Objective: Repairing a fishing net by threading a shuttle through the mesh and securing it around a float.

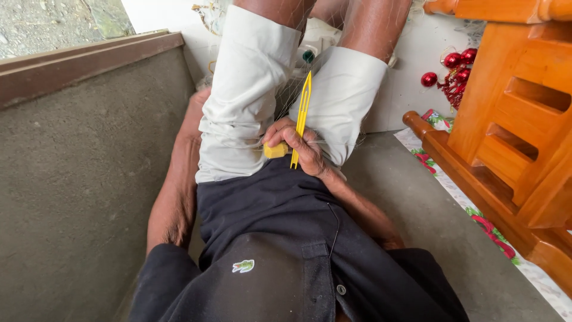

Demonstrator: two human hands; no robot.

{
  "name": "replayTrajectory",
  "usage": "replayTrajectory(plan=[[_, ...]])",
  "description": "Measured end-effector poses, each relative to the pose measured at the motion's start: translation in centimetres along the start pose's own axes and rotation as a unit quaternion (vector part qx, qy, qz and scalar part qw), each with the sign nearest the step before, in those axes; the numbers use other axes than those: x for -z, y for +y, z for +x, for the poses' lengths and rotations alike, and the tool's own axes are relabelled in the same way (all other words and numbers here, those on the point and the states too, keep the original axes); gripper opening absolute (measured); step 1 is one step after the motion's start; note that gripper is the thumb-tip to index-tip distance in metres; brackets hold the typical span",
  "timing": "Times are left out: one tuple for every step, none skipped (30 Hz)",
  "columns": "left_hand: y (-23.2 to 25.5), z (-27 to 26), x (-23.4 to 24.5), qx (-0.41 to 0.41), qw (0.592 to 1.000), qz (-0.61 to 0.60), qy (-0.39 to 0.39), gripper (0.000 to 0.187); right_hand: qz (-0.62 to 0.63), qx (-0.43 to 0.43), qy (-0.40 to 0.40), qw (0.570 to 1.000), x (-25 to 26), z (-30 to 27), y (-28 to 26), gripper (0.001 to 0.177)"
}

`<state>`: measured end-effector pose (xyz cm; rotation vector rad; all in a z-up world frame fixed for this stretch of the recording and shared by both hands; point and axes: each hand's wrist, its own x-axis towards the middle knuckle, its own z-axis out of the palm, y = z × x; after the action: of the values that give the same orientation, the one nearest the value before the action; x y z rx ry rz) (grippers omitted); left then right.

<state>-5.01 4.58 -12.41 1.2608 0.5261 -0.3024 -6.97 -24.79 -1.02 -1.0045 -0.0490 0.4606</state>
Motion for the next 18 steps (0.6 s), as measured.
replayTrajectory(plan=[[0.4, 0.4, -1.1, 0.004, 1.000, 0.008, 0.002, 0.017, -0.014, -0.001, 0.001, 1.000, 0.1, -0.2, 0.0, 0.049], [0.6, 0.4, -1.5, 0.009, 1.000, 0.017, 0.004, 0.016, -0.016, 0.001, 0.002, 1.000, 0.2, 0.1, -0.1, 0.049], [0.6, 0.0, -1.7, 0.016, 0.999, 0.026, 0.009, 0.016, -0.019, 0.000, -0.006, 1.000, 0.1, 0.0, -0.2, 0.048], [0.6, -0.4, -1.8, 0.023, 0.999, 0.035, 0.014, 0.015, -0.021, -0.001, -0.015, 1.000, 0.0, 0.0, -0.3, 0.047], [0.5, -0.8, -1.8, 0.029, 0.998, 0.045, 0.021, 0.015, -0.020, -0.003, -0.017, 1.000, 0.1, -0.1, -0.1, 0.047], [0.5, -1.3, -1.7, 0.034, 0.998, 0.054, 0.028, 0.014, -0.020, -0.003, -0.021, 1.000, 0.0, -0.3, 0.1, 0.047], [0.6, -1.5, -1.6, 0.037, 0.997, 0.063, 0.036, 0.014, -0.022, -0.002, -0.027, 0.999, 0.1, -0.2, 0.3, 0.048], [0.7, -1.8, -1.5, 0.040, 0.996, 0.073, 0.044, 0.013, -0.021, -0.002, -0.031, 0.999, 0.1, 0.0, 0.1, 0.048], [0.8, -2.2, -1.5, 0.046, 0.994, 0.082, 0.049, 0.013, -0.024, -0.003, -0.038, 0.999, 0.0, 0.1, 0.0, 0.047], [0.8, -2.5, -1.5, 0.051, 0.993, 0.092, 0.054, 0.013, -0.027, -0.005, -0.045, 0.999, -0.1, 0.2, -0.2, 0.046], [0.8, -2.4, -1.6, 0.054, 0.992, 0.101, 0.058, 0.012, -0.028, -0.004, -0.046, 0.999, -0.1, 0.0, -0.1, 0.046], [0.8, -2.3, -1.6, 0.058, 0.990, 0.110, 0.063, 0.012, -0.028, -0.007, -0.044, 0.999, -0.2, -0.1, 0.1, 0.046], [0.6, -2.3, -1.6, 0.060, 0.989, 0.116, 0.071, 0.012, -0.030, -0.011, -0.045, 0.998, -0.1, -0.1, 0.2, 0.046], [0.3, -2.3, -1.3, 0.062, 0.987, 0.122, 0.079, 0.011, -0.033, -0.012, -0.050, 0.998, 0.0, 0.4, 0.1, 0.046], [-0.3, -3.1, -1.0, 0.071, 0.985, 0.127, 0.091, 0.011, -0.035, -0.015, -0.052, 0.998, 0.0, 0.3, 0.0, 0.046], [-0.8, -4.0, -0.6, 0.080, 0.983, 0.132, 0.102, 0.011, -0.038, -0.018, -0.054, 0.998, -0.1, 0.3, -0.1, 0.046], [-0.9, -4.8, -0.2, 0.087, 0.980, 0.140, 0.114, 0.010, -0.035, -0.023, -0.059, 0.997, -0.1, 0.1, 0.1, 0.046], [-0.9, -5.6, 0.0, 0.094, 0.976, 0.148, 0.126, 0.010, -0.039, -0.025, -0.062, 0.997, 0.0, -0.1, 0.1, 0.047]])
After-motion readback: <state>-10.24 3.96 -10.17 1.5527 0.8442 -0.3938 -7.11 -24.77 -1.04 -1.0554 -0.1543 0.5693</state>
